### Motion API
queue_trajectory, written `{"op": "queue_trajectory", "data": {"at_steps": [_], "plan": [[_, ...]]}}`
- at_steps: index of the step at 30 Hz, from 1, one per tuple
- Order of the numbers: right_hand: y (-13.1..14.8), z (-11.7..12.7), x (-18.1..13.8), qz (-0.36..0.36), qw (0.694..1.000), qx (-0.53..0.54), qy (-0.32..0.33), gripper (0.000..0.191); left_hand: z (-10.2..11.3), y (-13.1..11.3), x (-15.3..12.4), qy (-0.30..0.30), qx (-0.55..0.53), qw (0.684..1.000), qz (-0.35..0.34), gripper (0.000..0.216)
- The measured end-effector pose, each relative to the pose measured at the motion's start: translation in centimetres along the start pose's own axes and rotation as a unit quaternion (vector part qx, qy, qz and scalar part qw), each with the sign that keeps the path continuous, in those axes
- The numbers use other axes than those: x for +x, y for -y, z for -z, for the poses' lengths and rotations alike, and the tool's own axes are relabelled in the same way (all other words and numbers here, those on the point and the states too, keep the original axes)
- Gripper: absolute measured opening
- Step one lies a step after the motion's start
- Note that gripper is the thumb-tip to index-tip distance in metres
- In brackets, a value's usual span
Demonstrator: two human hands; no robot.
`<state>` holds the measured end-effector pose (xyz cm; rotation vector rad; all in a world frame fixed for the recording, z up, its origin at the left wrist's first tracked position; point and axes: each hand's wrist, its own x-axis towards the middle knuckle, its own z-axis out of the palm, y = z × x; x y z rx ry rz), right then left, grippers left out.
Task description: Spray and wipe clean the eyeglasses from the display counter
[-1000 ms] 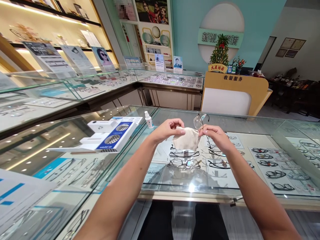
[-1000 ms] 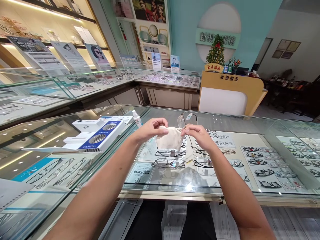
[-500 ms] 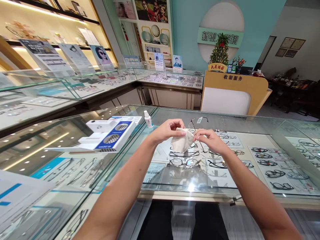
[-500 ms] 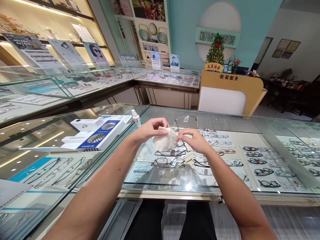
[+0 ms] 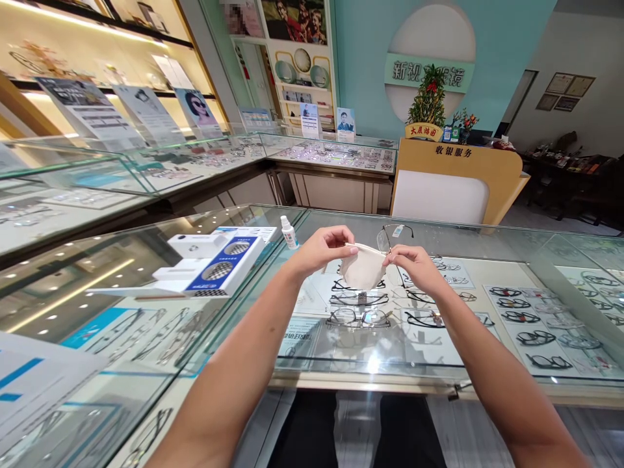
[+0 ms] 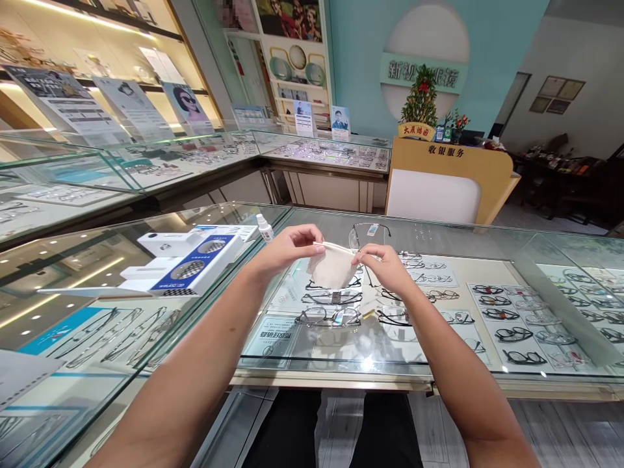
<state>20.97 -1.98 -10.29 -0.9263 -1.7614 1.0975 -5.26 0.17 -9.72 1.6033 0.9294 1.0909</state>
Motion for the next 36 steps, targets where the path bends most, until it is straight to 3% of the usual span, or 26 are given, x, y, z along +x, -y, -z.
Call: {"op": "queue_trajectory", "data": {"at_steps": [3,5,10,13,19,23,32,36], "plan": [[-0.2,-0.1,0.1,0.007,1.0,0.013,-0.017,0.023,-0.3,0.2,0.2,-0.039,-0.059,0.997,0.009,0.051],[-0.2,-0.2,0.2,0.022,0.999,0.016,-0.031,0.024,-0.4,0.6,0.5,-0.05,-0.118,0.99,0.052,0.06],[-0.3,-0.4,0.2,0.046,0.996,0.013,-0.075,0.027,0.1,2.2,1.3,0.015,-0.185,0.974,0.131,0.053],[-0.4,-0.4,0.1,0.049,0.995,0.011,-0.083,0.029,0.2,2.6,1.2,0.039,-0.189,0.973,0.131,0.046],[-0.4,-0.5,0.1,0.033,0.995,0.009,-0.089,0.031,-1.1,1.9,0.7,-0.014,-0.077,0.996,0.046,0.051],[-0.6,-0.7,0.2,-0.005,0.993,0.036,-0.112,0.029,-1.9,1.3,0.4,-0.009,-0.018,1.0,0.008,0.054],[-0.5,-1.0,0.2,-0.05,0.983,0.097,-0.144,0.028,-3.1,-0.2,-0.2,-0.037,-0.026,0.998,0.044,0.047],[-0.4,-1.4,0.1,-0.058,0.979,0.159,-0.111,0.033,-3.8,-0.4,-0.5,-0.014,-0.033,0.998,0.057,0.048]]}}
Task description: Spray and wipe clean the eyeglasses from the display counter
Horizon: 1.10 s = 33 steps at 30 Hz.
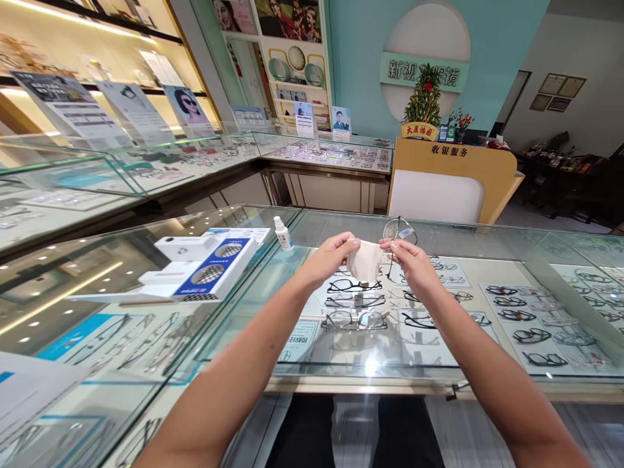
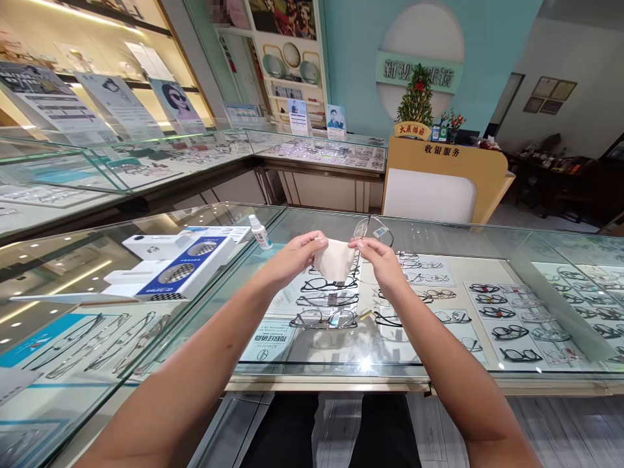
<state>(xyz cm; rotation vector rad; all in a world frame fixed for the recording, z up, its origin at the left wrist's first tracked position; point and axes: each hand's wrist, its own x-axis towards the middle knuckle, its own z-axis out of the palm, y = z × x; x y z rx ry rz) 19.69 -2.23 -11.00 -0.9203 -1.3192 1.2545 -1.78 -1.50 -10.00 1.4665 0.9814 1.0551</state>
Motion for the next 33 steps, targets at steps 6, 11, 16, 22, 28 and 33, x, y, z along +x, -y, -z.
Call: {"op": "queue_trajectory", "data": {"at_steps": [6,11,16,22,28,33], "plan": [[-0.5,-0.7,-0.4,0.073,0.996,-0.047,0.011,0.045,-1.1,0.2,-0.7,0.066,0.026,0.997,-0.014,0.051],[-0.8,-1.1,-0.6,0.095,0.994,-0.056,-0.003,0.047,-1.5,-0.2,-1.0,0.084,0.071,0.992,-0.062,0.054],[-0.7,-1.1,-0.7,0.09,0.995,-0.03,0.014,0.046,-2.4,0.1,-1.1,0.038,0.037,0.994,-0.097,0.059],[-0.5,-0.9,-0.7,0.075,0.996,0.028,0.036,0.045,-3.3,1.1,-1.1,0.039,-0.08,0.996,-0.029,0.071],[-0.2,-0.9,-0.9,0.035,0.998,0.023,0.046,0.05,-3.3,1.4,-1.1,0.125,-0.04,0.991,-0.015,0.07],[0.0,-0.8,-0.8,-0.021,0.996,0.075,0.05,0.052,-3.9,1.9,-1.3,0.117,-0.091,0.989,-0.008,0.068]]}}
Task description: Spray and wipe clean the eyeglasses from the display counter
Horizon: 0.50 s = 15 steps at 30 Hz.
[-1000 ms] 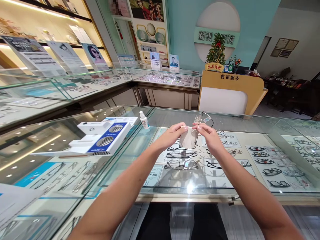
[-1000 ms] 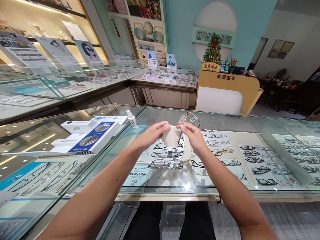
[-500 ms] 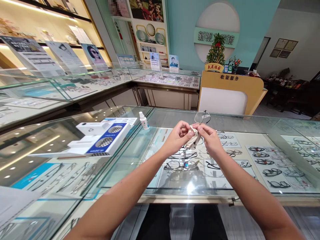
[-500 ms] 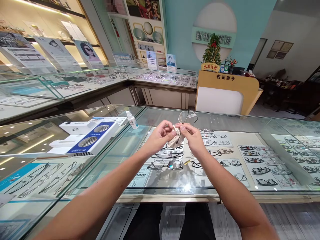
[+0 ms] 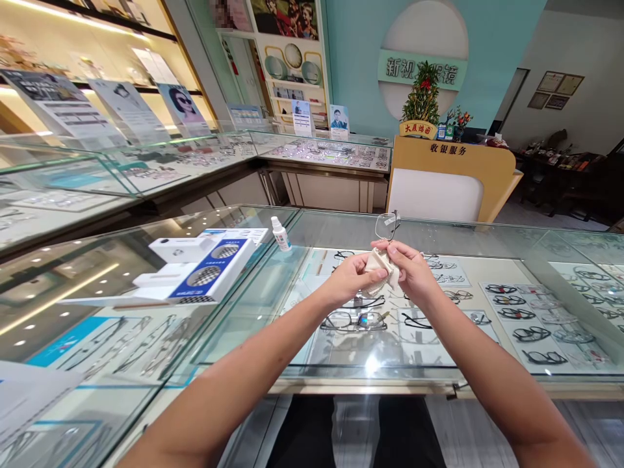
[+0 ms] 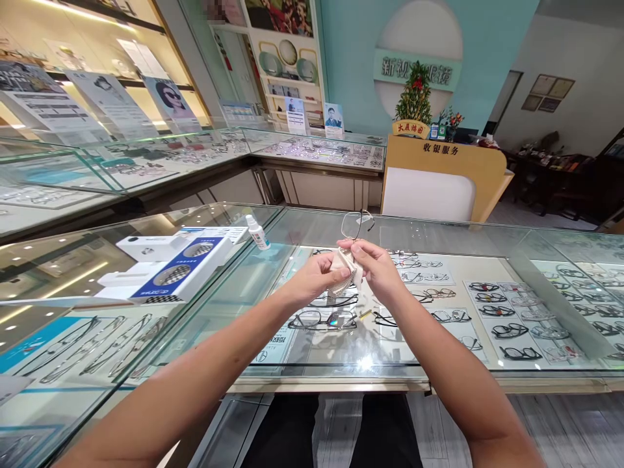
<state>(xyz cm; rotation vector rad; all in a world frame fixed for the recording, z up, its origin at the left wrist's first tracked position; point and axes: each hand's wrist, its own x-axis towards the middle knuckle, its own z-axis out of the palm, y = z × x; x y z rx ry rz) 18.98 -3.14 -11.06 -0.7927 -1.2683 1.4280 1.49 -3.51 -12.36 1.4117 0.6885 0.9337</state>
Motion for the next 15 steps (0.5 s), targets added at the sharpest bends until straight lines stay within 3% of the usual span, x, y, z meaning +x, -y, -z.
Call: {"op": "queue_trajectory", "data": {"at_steps": [4,8,15], "plan": [[-0.08,-0.14,0.09,-0.005,0.999,0.039,0.009,0.045,-0.51,-0.12,-0.18,-0.048,0.003,0.999,-0.009,0.069],[-0.36,-0.52,-0.05,-0.005,0.999,0.049,0.021,0.041,-0.9,0.02,-0.25,-0.094,-0.02,0.995,-0.022,0.083],[-0.08,-0.69,-0.06,-0.023,0.997,0.068,0.018,0.041,-0.53,0.48,0.07,-0.08,-0.025,0.996,-0.003,0.085]]}}
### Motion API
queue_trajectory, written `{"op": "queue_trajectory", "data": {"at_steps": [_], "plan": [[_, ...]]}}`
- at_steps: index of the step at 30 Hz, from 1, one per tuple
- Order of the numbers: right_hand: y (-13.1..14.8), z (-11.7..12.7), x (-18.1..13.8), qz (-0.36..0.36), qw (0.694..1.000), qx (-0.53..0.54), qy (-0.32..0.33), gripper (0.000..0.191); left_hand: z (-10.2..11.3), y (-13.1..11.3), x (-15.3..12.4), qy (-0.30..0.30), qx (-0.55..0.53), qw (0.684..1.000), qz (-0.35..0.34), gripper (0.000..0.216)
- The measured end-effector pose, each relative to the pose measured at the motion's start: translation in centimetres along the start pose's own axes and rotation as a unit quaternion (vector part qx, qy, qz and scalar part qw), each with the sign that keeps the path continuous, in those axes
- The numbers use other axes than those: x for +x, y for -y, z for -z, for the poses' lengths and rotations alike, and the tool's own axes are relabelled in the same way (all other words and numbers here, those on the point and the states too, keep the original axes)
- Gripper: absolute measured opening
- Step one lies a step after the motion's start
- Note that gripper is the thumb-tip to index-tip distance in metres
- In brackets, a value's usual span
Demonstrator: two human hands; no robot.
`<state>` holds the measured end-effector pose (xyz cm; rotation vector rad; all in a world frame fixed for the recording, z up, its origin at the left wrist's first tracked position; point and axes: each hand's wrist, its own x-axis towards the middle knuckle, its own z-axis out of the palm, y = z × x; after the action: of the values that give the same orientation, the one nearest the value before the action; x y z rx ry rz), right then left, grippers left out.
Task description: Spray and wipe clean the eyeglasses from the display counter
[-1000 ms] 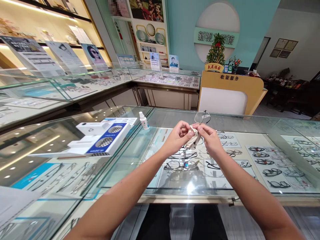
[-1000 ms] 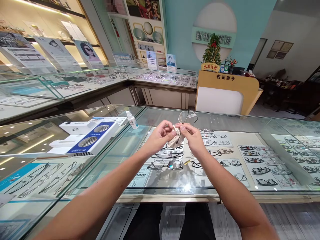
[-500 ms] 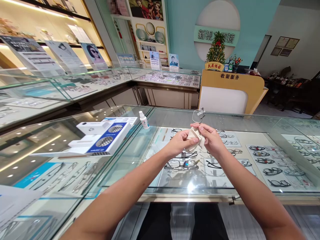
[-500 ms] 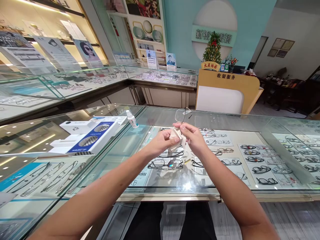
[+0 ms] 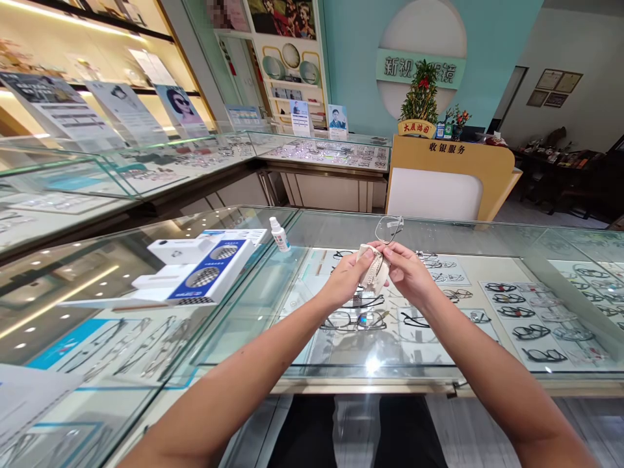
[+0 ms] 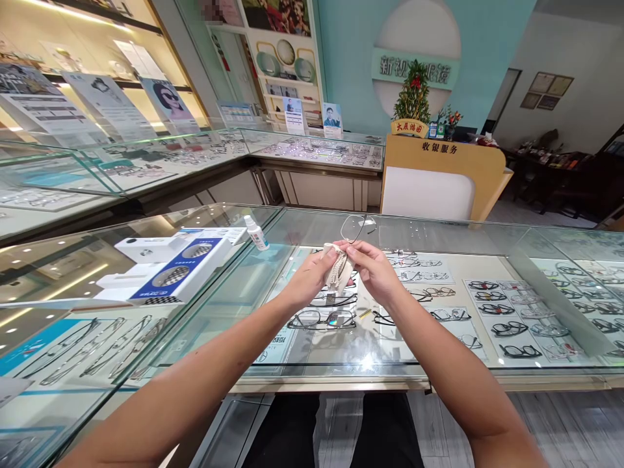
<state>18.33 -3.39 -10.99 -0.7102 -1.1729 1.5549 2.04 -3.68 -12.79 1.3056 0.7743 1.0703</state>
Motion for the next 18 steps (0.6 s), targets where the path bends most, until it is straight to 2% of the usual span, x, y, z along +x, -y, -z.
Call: {"op": "queue_trajectory", "data": {"at_steps": [2,9,18], "plan": [[0.5,0.2,0.1,0.006,1.0,-0.012,-0.007,0.042,0.4,-0.1,0.3,-0.004,-0.001,1.0,0.002,0.083],[1.6,1.4,0.2,0.055,0.994,-0.094,0.013,0.036,2.8,-0.5,1.7,-0.08,-0.013,0.996,-0.027,0.086],[0.4,1.0,0.0,0.012,0.989,-0.138,0.055,0.035,2.6,-1.3,1.2,-0.048,0.031,0.998,-0.036,0.08]]}}
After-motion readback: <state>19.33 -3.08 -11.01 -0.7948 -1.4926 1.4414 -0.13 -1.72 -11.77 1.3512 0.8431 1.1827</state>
